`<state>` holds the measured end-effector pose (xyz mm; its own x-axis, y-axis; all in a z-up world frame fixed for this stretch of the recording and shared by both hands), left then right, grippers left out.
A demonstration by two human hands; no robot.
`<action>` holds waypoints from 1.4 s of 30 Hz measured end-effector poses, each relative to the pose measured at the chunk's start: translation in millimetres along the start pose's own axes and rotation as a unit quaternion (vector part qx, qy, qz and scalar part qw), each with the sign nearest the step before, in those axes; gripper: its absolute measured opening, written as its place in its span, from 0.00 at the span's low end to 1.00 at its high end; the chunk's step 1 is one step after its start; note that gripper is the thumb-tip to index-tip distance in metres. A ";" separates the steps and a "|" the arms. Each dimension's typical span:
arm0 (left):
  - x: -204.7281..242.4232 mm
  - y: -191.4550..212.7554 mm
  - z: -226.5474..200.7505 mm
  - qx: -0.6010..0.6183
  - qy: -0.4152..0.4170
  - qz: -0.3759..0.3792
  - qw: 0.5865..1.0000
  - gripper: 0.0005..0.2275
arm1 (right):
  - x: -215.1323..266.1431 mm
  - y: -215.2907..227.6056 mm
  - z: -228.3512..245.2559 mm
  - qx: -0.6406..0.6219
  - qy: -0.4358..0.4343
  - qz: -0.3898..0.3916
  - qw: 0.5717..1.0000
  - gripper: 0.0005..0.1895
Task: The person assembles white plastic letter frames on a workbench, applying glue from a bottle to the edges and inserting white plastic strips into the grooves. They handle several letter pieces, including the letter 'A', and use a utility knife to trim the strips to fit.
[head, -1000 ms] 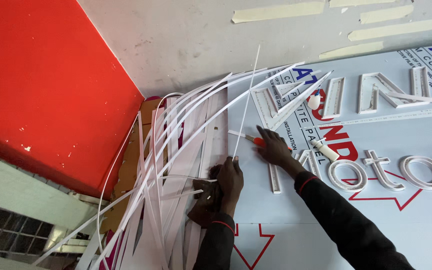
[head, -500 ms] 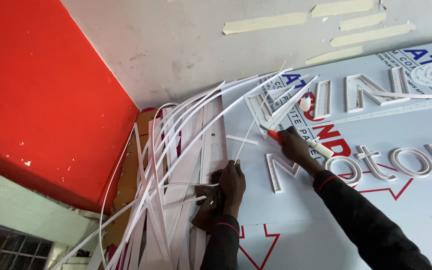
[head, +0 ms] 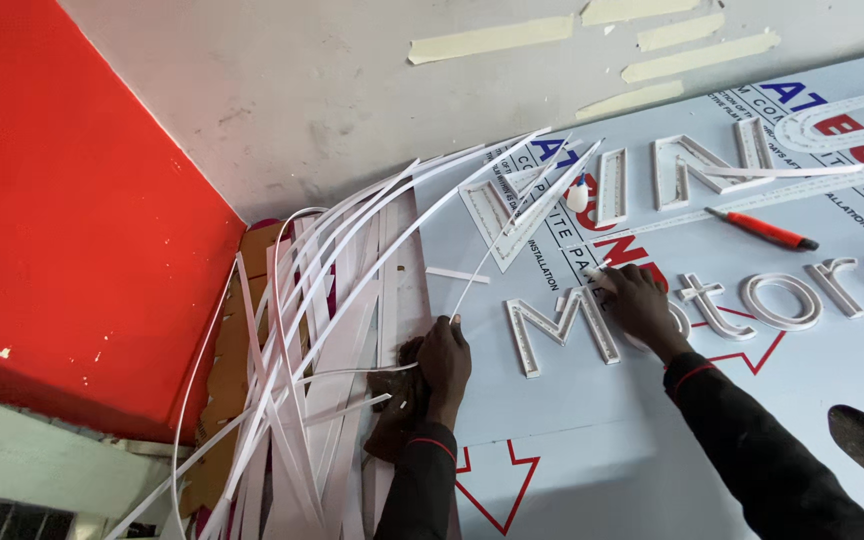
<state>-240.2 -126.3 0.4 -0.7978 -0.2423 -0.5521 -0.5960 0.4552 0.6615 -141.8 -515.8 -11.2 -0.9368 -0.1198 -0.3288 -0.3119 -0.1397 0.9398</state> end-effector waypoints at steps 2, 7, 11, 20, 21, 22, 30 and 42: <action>2.4 1.4 0.5 0.010 0.000 0.009 1.000 0.17 | -2.0 -33.1 -8.8 -0.031 -0.021 -0.015 0.999 0.26; 0.1 4.3 -3.9 0.021 -0.002 0.014 1.000 0.20 | 1.2 7.9 -15.1 -0.113 -0.084 -0.045 0.989 0.24; 2.4 4.8 -0.5 0.000 -0.017 0.027 0.999 0.19 | 7.3 39.1 -67.8 -0.107 -0.106 -0.098 0.984 0.26; 12.5 3.0 -53.5 -0.055 -0.115 0.112 0.985 0.21 | 33.2 63.8 -121.0 -0.260 -0.167 0.026 0.951 0.33; 27.4 -0.2 -70.5 -0.059 -0.123 0.145 0.980 0.20 | 53.9 65.7 -111.9 -0.498 -0.204 0.104 0.836 0.30; 25.0 -9.1 -100.6 -0.056 -0.128 0.149 0.979 0.20 | 58.4 68.5 -99.0 -0.497 -0.210 0.100 0.836 0.30; 67.3 -67.7 -321.7 0.044 -0.203 0.241 0.948 0.14 | 63.4 158.4 -47.1 -0.773 -0.215 0.069 0.593 0.20; 67.9 -8.2 -145.7 -0.182 -0.134 0.168 0.959 0.11 | -85.6 127.2 -494.9 -0.574 -0.307 -0.180 0.737 0.12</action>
<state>-302.8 -271.3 31.4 -0.9275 0.1171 -0.3550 -0.3404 0.1273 0.9316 -22.9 -1009.8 90.2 -0.8308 0.5471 -0.1025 -0.5487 -0.8359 -0.0135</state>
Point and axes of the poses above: each hand's wrist, its own x-axis away from the middle knuckle, its own y-axis out of the back of the hand, z = x × y, the point moved 1 cm from there along -x, towards the middle knuckle, and after that the axes turned 9 degrees about x, right-handed, at the moved point
